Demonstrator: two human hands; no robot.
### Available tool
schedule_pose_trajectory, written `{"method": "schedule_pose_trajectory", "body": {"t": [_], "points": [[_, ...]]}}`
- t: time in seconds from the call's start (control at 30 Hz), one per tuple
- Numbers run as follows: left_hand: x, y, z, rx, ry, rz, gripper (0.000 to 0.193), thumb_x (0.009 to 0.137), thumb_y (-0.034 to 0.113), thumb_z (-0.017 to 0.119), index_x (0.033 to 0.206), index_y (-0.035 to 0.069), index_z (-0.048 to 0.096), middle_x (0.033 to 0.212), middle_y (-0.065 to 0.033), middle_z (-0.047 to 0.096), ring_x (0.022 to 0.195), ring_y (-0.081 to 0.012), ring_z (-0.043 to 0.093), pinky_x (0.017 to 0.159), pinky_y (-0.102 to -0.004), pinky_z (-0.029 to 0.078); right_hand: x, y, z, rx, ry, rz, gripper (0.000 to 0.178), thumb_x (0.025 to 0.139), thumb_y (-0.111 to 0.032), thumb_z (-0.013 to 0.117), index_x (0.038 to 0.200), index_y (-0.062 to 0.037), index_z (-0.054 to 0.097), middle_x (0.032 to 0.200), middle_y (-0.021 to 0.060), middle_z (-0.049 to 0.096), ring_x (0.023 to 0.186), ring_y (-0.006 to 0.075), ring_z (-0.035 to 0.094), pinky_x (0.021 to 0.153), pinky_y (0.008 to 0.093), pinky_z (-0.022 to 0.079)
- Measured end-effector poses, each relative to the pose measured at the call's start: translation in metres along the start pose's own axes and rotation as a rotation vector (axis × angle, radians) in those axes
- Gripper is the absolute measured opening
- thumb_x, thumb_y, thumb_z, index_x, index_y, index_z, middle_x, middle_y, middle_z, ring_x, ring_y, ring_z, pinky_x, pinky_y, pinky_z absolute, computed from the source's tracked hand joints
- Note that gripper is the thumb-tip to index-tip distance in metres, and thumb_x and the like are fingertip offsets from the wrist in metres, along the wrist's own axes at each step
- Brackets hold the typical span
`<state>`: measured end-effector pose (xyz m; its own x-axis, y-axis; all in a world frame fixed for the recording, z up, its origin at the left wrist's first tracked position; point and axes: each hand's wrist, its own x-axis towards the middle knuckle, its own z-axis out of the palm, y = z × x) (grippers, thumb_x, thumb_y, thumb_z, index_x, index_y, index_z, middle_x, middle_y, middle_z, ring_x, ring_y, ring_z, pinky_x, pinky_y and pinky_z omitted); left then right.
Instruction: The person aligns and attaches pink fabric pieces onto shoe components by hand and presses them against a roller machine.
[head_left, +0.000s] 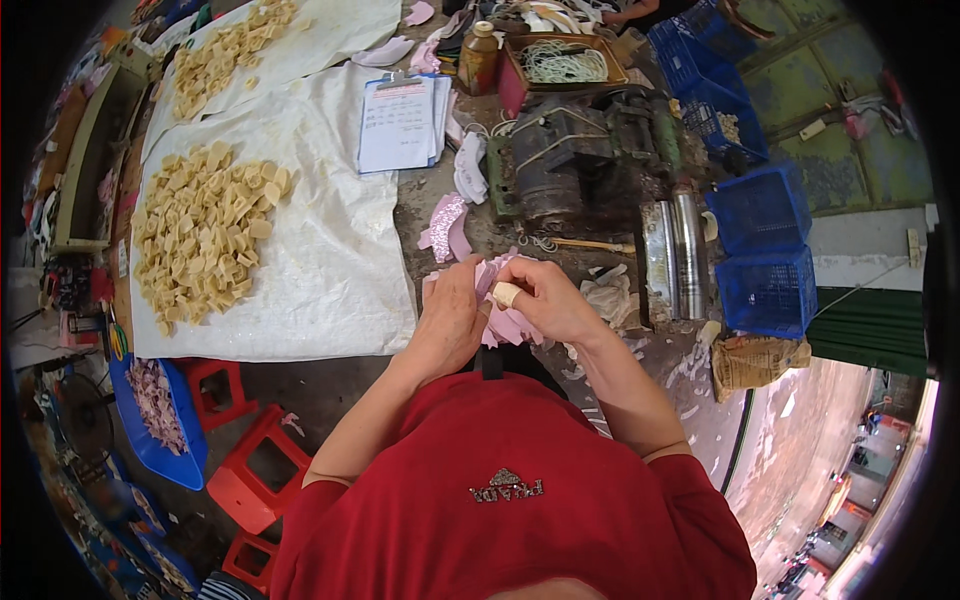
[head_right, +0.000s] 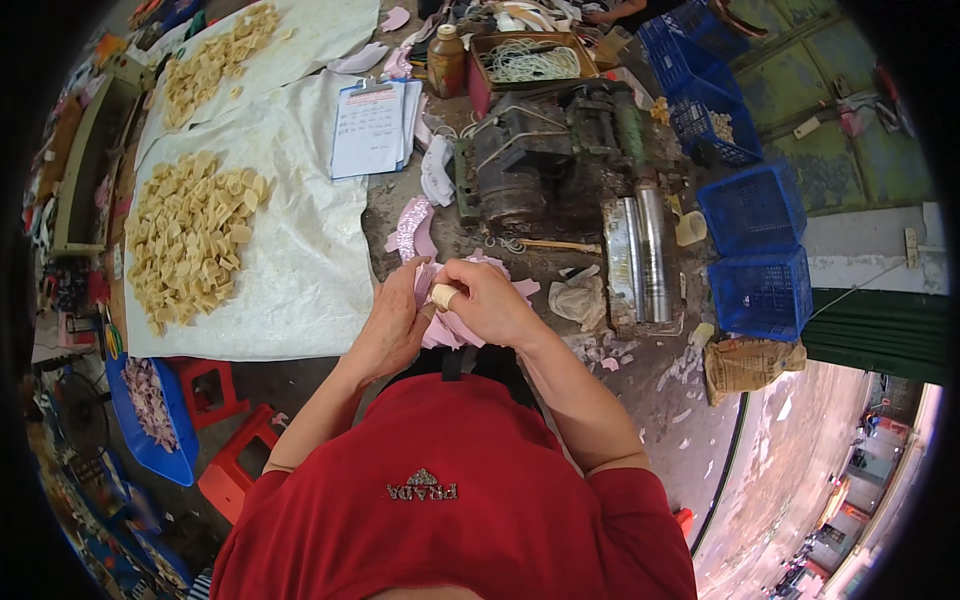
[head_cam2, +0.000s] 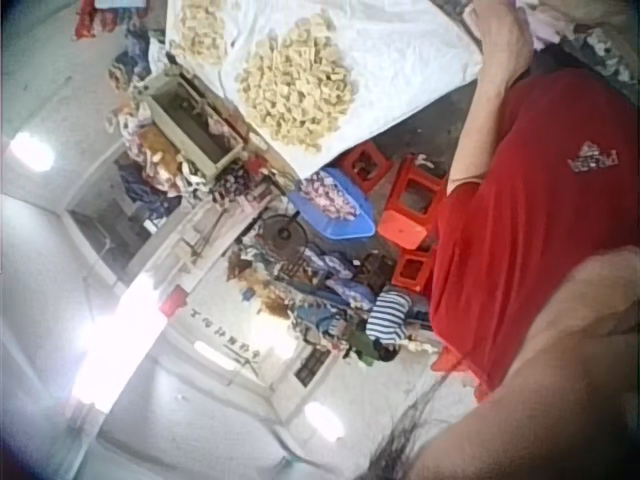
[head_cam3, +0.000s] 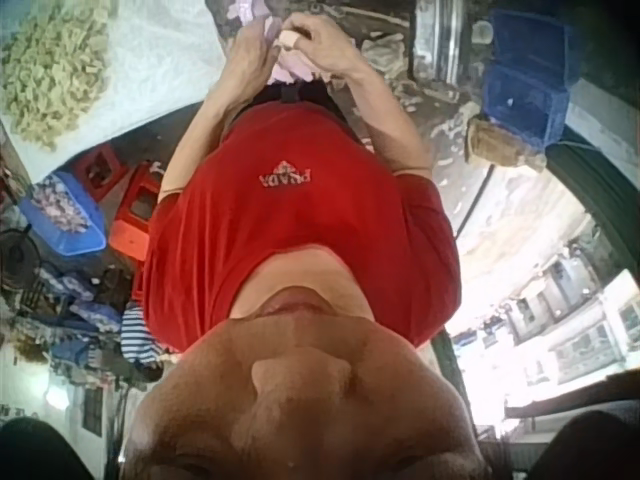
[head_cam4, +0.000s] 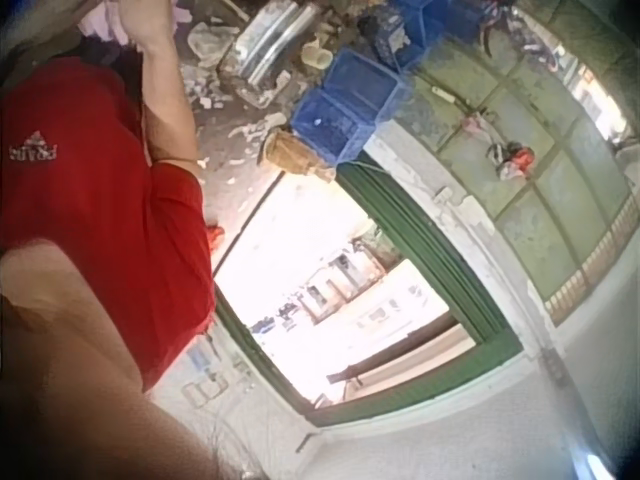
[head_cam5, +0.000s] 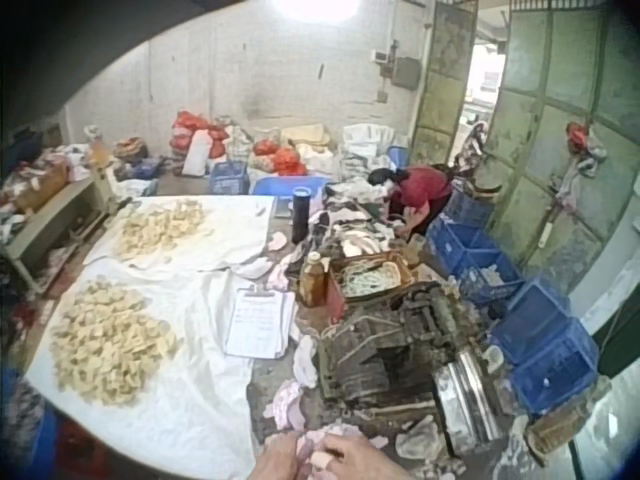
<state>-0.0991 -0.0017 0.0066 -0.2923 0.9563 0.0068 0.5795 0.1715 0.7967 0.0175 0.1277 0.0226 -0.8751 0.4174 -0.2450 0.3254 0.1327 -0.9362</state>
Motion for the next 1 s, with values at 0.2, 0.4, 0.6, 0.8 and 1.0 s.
{"method": "schedule_pose_trajectory", "body": {"t": [0.2,0.4,0.6,0.8,1.0], "points": [[0.011,0.022,0.025,0.027,-0.012,0.069,0.058,0.078,0.003,0.056,0.130,-0.003,0.031,0.117,-0.0214,0.046,0.109,-0.0370,0.045,0.091,-0.0454,0.033,-0.025,-0.005,-0.033,0.034,-0.039,0.147,0.006,0.083,-0.005,0.055,0.080,0.0007,0.056,0.070,-0.0008,0.054,0.063,0.0061,0.047,0.055,0.0227,0.039],[0.018,0.050,0.053,0.090,-0.042,0.009,0.057,0.078,0.004,0.056,0.129,-0.006,0.031,0.118,-0.0234,0.047,0.109,-0.0375,0.045,0.090,-0.0460,0.035,-0.049,0.002,-0.062,-0.042,-0.039,0.111,0.009,0.083,-0.006,0.056,0.084,0.0027,0.055,0.070,0.0029,0.056,0.063,0.0080,0.049,0.056,0.0246,0.042],[0.022,0.073,0.075,0.028,-0.048,0.007,0.056,0.079,0.006,0.057,0.128,-0.008,0.032,0.117,-0.0266,0.047,0.108,-0.0403,0.047,0.091,-0.0471,0.035,-0.069,0.007,-0.086,-0.017,-0.034,0.075,0.008,0.084,-0.006,0.056,0.084,0.0016,0.056,0.071,0.0011,0.055,0.067,0.0070,0.047,0.058,0.0236,0.040],[0.024,0.082,0.078,-0.902,-0.306,-0.236,0.043,0.088,0.014,0.053,0.127,0.003,0.038,0.101,-0.0037,0.050,0.091,-0.0138,0.048,0.078,-0.0281,0.041,-0.082,0.027,-0.093,0.117,0.020,-0.041,0.007,0.085,-0.006,0.054,0.086,0.0006,0.055,0.074,0.0019,0.056,0.067,0.0081,0.051,0.060,0.0240,0.043],[0.026,0.089,0.098,-1.347,-0.251,-0.320,0.034,0.092,0.024,0.052,0.119,0.004,0.048,0.089,-0.0009,0.050,0.079,-0.0095,0.047,0.071,-0.0242,0.040,-0.097,0.029,-0.096,0.319,0.076,-0.098,0.009,0.088,-0.008,0.052,0.089,0.0003,0.055,0.079,0.0061,0.060,0.068,0.0119,0.060,0.060,0.0256,0.048]]}}
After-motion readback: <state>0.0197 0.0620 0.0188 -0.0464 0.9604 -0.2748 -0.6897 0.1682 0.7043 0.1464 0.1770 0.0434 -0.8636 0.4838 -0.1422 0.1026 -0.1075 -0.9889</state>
